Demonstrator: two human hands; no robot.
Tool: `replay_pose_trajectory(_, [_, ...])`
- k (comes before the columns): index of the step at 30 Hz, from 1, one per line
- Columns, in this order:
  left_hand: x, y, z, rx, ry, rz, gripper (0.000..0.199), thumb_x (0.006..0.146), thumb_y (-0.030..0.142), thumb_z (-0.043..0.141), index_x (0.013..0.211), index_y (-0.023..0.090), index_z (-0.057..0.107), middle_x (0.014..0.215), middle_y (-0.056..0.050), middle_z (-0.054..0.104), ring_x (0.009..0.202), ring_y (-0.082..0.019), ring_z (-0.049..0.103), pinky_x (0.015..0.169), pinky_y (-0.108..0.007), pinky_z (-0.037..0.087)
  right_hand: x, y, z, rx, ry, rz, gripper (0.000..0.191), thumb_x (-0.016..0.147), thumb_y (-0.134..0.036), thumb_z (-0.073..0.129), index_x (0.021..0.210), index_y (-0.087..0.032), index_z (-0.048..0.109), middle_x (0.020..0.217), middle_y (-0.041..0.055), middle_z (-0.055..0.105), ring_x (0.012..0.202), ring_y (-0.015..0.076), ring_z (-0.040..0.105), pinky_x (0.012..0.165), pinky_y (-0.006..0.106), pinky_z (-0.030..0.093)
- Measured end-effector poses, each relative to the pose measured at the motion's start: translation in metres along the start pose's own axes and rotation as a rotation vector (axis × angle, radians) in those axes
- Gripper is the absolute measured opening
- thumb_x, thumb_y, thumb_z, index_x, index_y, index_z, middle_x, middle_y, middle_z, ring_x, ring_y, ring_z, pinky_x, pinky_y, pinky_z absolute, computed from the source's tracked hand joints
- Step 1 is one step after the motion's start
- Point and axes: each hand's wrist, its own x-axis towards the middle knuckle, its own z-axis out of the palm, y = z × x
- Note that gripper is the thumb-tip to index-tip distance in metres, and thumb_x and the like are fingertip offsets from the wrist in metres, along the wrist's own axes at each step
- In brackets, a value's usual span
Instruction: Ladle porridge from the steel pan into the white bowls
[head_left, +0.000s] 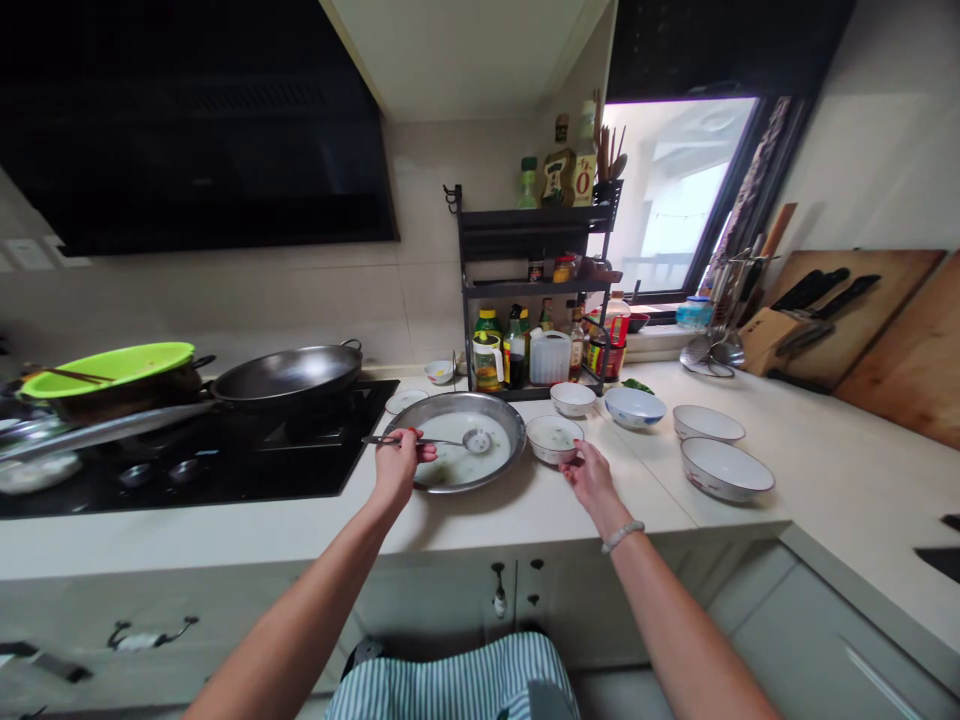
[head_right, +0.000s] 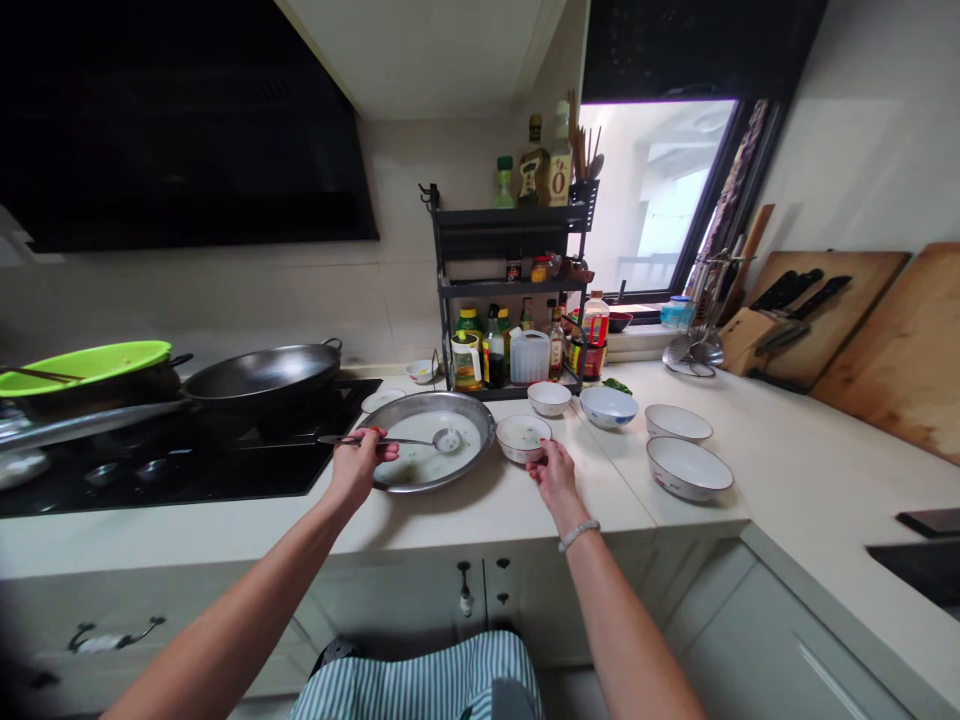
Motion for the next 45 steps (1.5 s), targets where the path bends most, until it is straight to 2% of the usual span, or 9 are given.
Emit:
replay_pose_trajectory(9, [-0.002, -0.003, -0.001, 0.027, -0.003, 0.041, 0.011, 0.076, 0.024, 0.056, 0.07, 0.015, 0.057, 0.058, -0.002, 0.064, 0.049, -0.017, 0.066, 0.049, -0.027, 0.057, 0.001, 0.001, -0.003, -0.004, -0.014, 0.01, 0.03, 0.065, -0.033, 0.072, 0.082, -0.023, 0.049, 0.056, -0.0048, 0.054, 0.041, 0.0114, 0.052, 0.034, 0.018, 0.034])
replay_pose_trajectory(35, [0.0, -0.002, -0.001, 0.011, -0.007, 0.019, 0.01, 0.075, 0.024, 0.056, 0.072, 0.014, 0.057, 0.056, -0.002, 0.065, 0.048, -0.017, 0.067, 0.049, -0.027, 0.058, 0.001, 0.002, -0.003, -0.004, -0.017, -0.003, 0.031, 0.065, -0.035, 0.073, 0.08, -0.023, 0.048, 0.055, -0.0043, 0.054, 0.041, 0.0117, 0.052, 0.033, 0.018, 0.034])
replay_pose_trajectory(39, [0.005, 0.006, 0.001, 0.002, -0.012, 0.032, 0.011, 0.074, 0.024, 0.057, 0.071, 0.014, 0.057, 0.056, -0.002, 0.064, 0.049, -0.016, 0.067, 0.05, -0.027, 0.058, 0.001, 0.001, -0.003, -0.007, -0.021, 0.0, 0.031, 0.065, -0.035, 0.074, 0.08, -0.023, 0.049, 0.055, -0.0043, 0.053, 0.042, 0.0117, 0.052, 0.033, 0.018, 0.034])
replay_pose_trajectory(45, [0.013, 0.032, 0.012, -0.023, -0.039, 0.046, 0.01, 0.075, 0.023, 0.057, 0.071, 0.014, 0.056, 0.056, 0.0, 0.061, 0.047, -0.013, 0.063, 0.049, -0.024, 0.056, 0.001, 0.001, -0.003, -0.008, -0.004, 0.014, 0.027, 0.065, -0.033, 0.071, 0.08, -0.022, 0.051, 0.055, -0.0035, 0.055, 0.041, 0.0107, 0.051, 0.033, 0.017, 0.034])
